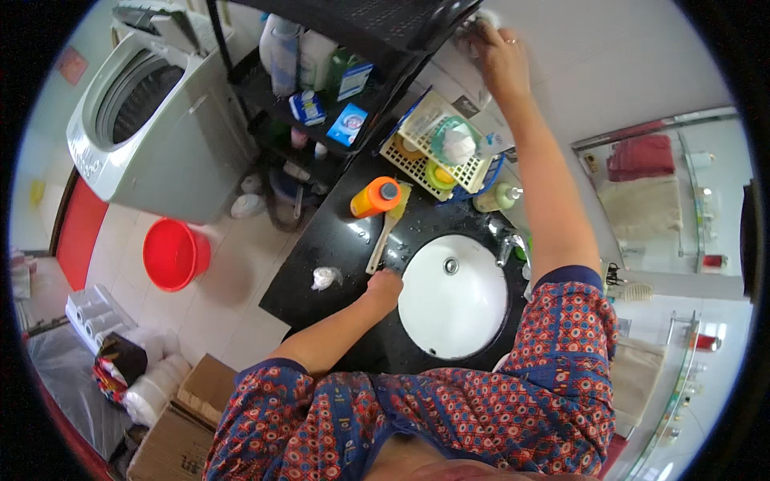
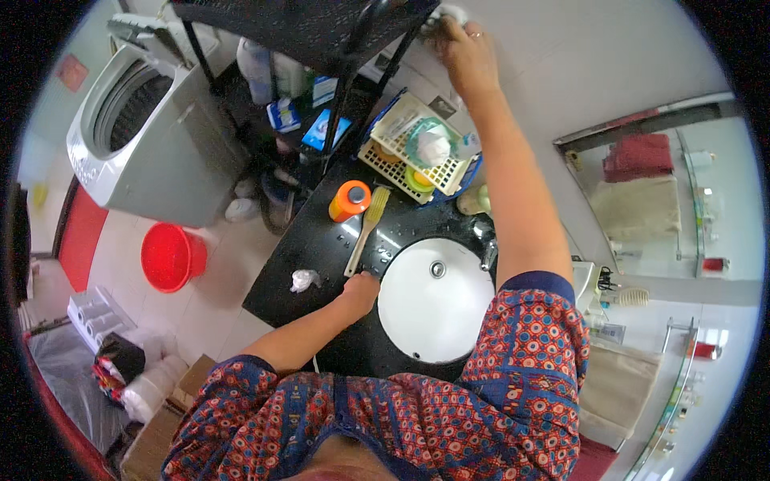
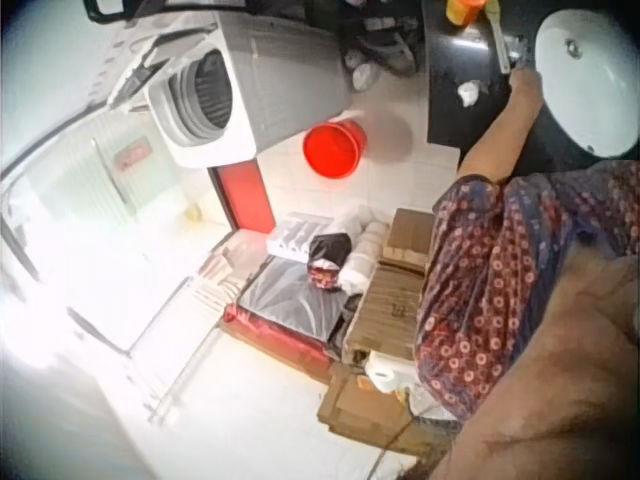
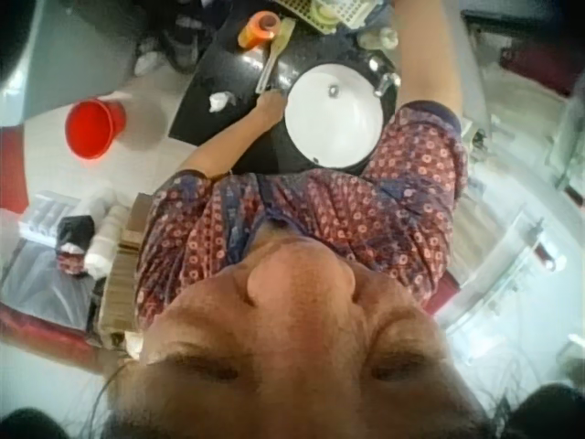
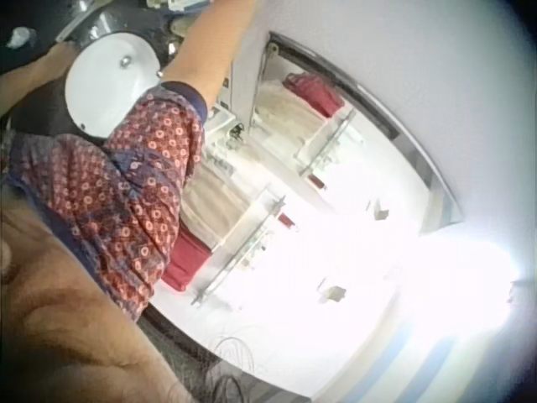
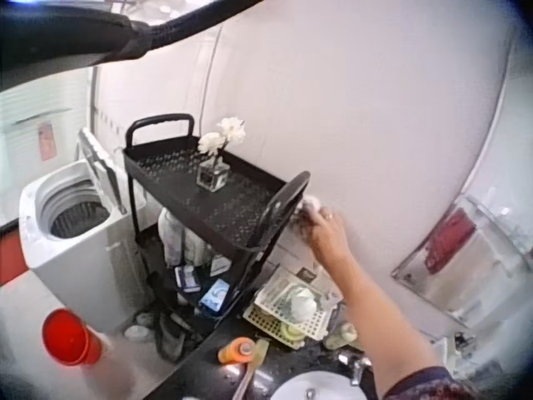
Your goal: The person cleans a bathroom using a white cloth. They wipe the mirror, the wall tiles, the toilet, and the sink countertop. The person also washes the cloth in the sink and wrings it out multiple times during the process.
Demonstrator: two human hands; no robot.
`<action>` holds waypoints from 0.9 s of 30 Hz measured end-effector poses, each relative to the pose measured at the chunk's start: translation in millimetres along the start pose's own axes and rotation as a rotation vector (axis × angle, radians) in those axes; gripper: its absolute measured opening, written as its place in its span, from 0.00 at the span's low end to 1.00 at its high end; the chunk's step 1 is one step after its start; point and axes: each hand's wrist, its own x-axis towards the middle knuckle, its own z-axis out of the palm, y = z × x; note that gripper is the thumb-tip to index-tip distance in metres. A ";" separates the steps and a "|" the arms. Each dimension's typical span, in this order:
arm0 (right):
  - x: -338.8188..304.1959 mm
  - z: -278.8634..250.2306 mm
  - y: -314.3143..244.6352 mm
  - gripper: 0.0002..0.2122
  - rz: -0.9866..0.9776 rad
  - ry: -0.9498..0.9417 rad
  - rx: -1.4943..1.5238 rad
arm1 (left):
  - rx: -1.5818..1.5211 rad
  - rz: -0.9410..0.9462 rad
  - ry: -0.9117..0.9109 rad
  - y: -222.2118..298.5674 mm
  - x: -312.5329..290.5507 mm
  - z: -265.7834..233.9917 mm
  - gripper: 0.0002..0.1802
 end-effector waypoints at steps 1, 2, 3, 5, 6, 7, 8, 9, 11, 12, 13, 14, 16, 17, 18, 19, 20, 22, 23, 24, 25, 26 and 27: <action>-7.7 12.1 0.8 0.12 -0.091 -0.065 -0.044 | -0.003 0.018 -0.010 4.1 -2.9 0.0 0.16; -17.0 25.2 6.5 0.12 -0.181 -0.122 -0.094 | 0.001 0.039 -0.013 9.9 -5.2 1.6 0.16; -22.9 35.8 11.9 0.12 -0.275 -0.164 -0.145 | 0.066 0.038 -0.033 14.4 -5.3 2.9 0.17; -41.5 43.9 37.6 0.12 -0.303 -0.152 -0.152 | 0.105 0.064 -0.003 22.5 0.7 6.6 0.19; -40.8 36.9 28.9 0.12 -0.323 -0.145 -0.143 | 0.127 0.086 0.024 22.1 -1.0 7.4 0.18; -39.1 22.0 30.6 0.12 -0.156 -0.261 -0.236 | 0.136 0.101 0.034 22.6 -0.3 7.1 0.18; -28.1 -13.2 11.8 0.11 -0.005 -0.365 -0.305 | 0.135 0.087 0.044 16.5 -3.4 6.8 0.17; -31.6 -40.8 6.9 0.11 0.171 -0.214 0.094 | 0.139 0.081 0.054 15.1 -7.3 8.9 0.16; -40.9 -104.6 -4.6 0.11 0.175 0.103 0.427 | 0.085 -0.010 0.226 14.4 -14.4 23.3 0.12; -51.7 -134.4 -14.8 0.12 0.025 0.282 0.344 | 0.020 -0.065 0.314 14.4 -21.6 30.1 0.11; -67.0 -156.8 -23.8 0.13 0.130 0.340 0.444 | 0.117 0.045 0.349 14.7 -31.3 35.2 0.11; -83.9 -171.8 -33.1 0.14 0.240 0.391 0.555 | 0.076 0.182 0.330 11.0 -49.4 34.1 0.13; -128.4 -187.0 -60.3 0.16 0.443 0.411 0.976 | -0.047 0.322 0.466 3.5 -99.6 34.4 0.12; -151.8 -192.9 -78.5 0.16 0.542 0.384 1.181 | -0.127 0.314 0.474 -4.1 -127.8 38.7 0.12; -174.9 -191.6 -100.1 0.16 0.640 0.342 1.397 | -0.210 0.295 0.481 -17.6 -159.1 48.3 0.12; -196.2 -191.4 -117.9 0.15 0.602 0.255 1.447 | -0.241 0.225 0.472 -34.2 -189.2 60.5 0.11; -216.2 -186.8 -137.8 0.15 0.563 0.167 1.499 | -0.272 0.150 0.461 -55.7 -221.9 79.0 0.10; -242.9 -186.0 -186.4 0.14 0.530 -0.066 1.555 | -0.299 -0.250 0.284 -114.5 -284.4 158.6 0.10; -257.6 -185.7 -207.0 0.14 0.564 -0.139 1.589 | -0.252 -0.351 0.264 -123.1 -322.8 152.0 0.10; -265.7 -190.3 -229.8 0.14 0.588 -0.218 1.631 | -0.119 -0.441 0.204 -139.8 -359.8 166.8 0.09; -272.2 -190.0 -252.1 0.14 0.575 -0.260 1.641 | -0.163 -0.620 0.089 -159.9 -393.5 186.4 0.10; -278.0 -189.1 -272.4 0.13 0.567 -0.302 1.640 | -0.137 -0.746 0.040 -170.7 -424.0 197.9 0.11; -276.1 -196.3 -295.0 0.12 0.566 -0.323 1.645 | -0.222 -0.814 0.081 -188.4 -455.1 223.4 0.11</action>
